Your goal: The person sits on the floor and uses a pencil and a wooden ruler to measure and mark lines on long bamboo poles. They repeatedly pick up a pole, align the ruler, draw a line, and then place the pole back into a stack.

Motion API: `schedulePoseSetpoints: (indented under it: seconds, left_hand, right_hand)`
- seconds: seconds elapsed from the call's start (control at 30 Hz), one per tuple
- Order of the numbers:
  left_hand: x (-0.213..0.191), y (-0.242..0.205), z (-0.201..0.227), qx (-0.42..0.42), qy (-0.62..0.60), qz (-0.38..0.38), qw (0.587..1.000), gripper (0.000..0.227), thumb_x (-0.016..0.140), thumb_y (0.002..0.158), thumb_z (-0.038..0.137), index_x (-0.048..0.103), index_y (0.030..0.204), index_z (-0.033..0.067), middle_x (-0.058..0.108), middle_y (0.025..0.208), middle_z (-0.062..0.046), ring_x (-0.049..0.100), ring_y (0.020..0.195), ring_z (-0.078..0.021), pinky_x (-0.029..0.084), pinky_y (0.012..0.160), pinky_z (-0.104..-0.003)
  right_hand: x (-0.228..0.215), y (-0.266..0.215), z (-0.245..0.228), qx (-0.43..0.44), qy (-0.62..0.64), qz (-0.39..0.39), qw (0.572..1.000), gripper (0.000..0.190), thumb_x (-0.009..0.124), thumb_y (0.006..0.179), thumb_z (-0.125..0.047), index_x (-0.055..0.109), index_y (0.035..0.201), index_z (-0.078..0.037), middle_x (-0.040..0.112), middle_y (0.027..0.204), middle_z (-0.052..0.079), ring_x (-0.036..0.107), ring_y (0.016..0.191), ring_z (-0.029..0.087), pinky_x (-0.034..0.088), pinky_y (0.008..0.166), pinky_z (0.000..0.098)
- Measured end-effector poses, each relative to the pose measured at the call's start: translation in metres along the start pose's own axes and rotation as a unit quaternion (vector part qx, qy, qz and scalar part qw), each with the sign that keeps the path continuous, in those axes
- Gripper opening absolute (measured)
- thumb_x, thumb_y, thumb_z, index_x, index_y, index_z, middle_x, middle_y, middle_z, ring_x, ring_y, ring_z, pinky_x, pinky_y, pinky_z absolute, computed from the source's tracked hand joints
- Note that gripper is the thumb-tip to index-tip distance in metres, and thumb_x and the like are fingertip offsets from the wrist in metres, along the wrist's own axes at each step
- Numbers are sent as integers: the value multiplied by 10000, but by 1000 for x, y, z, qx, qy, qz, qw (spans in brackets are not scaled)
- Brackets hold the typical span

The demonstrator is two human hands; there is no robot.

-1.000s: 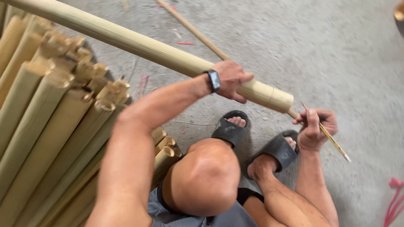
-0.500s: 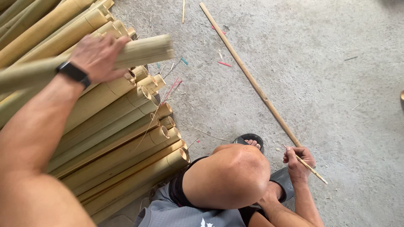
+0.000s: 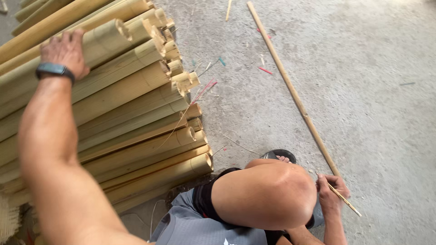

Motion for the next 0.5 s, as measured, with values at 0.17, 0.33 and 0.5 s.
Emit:
schedulePoseSetpoints:
  seconds: [0.17,0.33,0.5]
  left_hand:
    - [4,36,1,-37,-10,-13,999,1039,904,713,239,372,1604,187,573,1403,-226,569,1241,-465,475,979,-628]
    - [-3,45,-5,0,0,-32,999,850,840,769,194,450,1523,148,618,1379,-192,598,1225,-440,516,936,-608]
    - [-10,71,12,19,-8,13,1000,809,788,808,125,455,1538,226,632,1370,-163,612,1195,-430,527,917,-575]
  right_hand:
    - [-6,-1,12,-1,-3,4,1000,150,761,978,-118,684,941,5,711,825,93,639,698,106,524,638,246]
    - [-10,0,29,-8,-26,10,1000,149,775,971,-112,690,938,5,711,843,93,638,713,110,522,648,251]
    - [-10,1,42,-2,-19,5,1000,167,774,970,-117,672,942,13,711,841,96,652,714,116,533,646,257]
Point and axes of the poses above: each hand's wrist, its own y-axis towards the middle knuckle, its own x-axis out of the palm, z = x × y, the point moved 6 cm from there along y, towards the middle knuckle
